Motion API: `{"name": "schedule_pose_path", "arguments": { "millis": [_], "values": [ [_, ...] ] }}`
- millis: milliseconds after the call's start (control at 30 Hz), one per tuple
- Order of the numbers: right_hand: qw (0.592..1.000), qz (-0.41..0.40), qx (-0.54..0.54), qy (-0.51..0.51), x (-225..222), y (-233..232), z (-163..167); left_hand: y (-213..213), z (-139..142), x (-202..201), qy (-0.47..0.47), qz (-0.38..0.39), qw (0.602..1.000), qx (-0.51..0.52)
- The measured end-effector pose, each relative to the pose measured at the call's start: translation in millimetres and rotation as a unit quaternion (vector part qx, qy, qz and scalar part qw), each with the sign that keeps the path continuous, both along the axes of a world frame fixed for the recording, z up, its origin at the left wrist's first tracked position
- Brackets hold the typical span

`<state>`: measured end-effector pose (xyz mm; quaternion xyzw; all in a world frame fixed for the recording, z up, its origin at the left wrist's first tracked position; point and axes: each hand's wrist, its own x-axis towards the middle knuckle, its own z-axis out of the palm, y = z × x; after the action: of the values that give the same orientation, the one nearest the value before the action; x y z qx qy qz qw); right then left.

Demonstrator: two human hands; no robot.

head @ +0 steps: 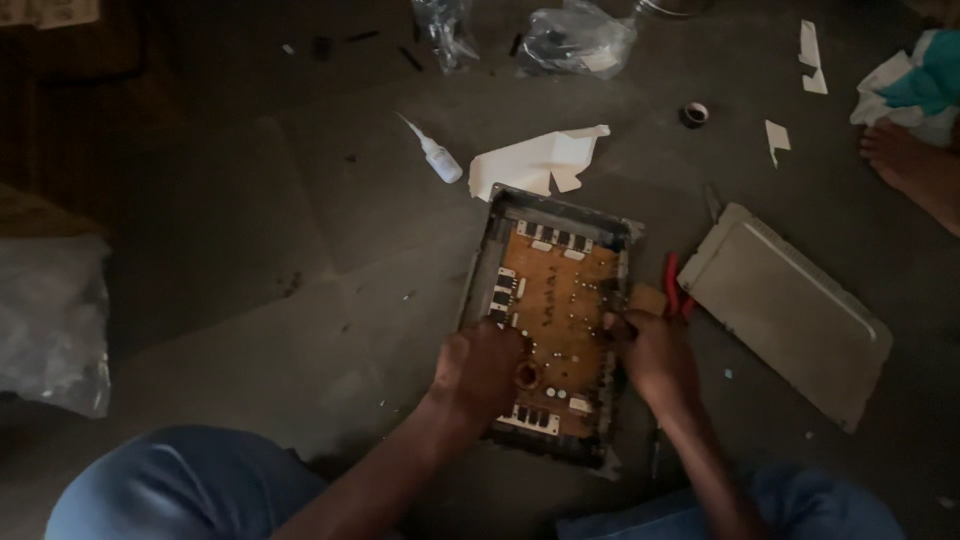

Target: The person sits on the floor and uses a red-handled screwdriver to remove screws from a circuit board inside a metal casing. They then place the board into the casing and continue to secure it with screws.

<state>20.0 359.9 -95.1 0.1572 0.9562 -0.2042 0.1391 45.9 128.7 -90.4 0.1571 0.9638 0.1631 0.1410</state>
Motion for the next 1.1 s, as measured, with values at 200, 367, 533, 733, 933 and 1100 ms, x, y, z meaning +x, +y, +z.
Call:
{"name": "schedule_pose_path", "arguments": {
  "millis": [200,367,533,733,933,1100],
  "values": [
    [0.996,0.040,-0.035,0.068,-1.8,12.4,-22.1,-3.1,-0.9,-0.3,-0.012,0.013,0.999,0.026],
    [1.000,0.020,0.015,0.016,-11.7,28.6,-47.2,-12.4,0.5,-1.4,-0.027,0.001,0.999,0.026],
    [0.994,0.064,-0.073,0.041,-26.6,53.8,-72.5,-53.1,-5.8,-16.8,-0.054,-0.017,0.998,0.027],
    [0.993,-0.091,-0.057,-0.043,-38.2,94.0,-68.7,-173.3,20.1,-72.4,0.046,0.113,0.990,0.070],
    [0.993,-0.022,-0.012,-0.119,-27.2,85.1,-31.2,-288.6,33.3,-77.7,-0.075,0.247,0.960,-0.107],
    [0.983,0.071,-0.041,-0.164,-31.3,61.7,-25.3,-290.3,14.6,-86.7,-0.126,0.263,0.946,-0.140]
  ]
}}
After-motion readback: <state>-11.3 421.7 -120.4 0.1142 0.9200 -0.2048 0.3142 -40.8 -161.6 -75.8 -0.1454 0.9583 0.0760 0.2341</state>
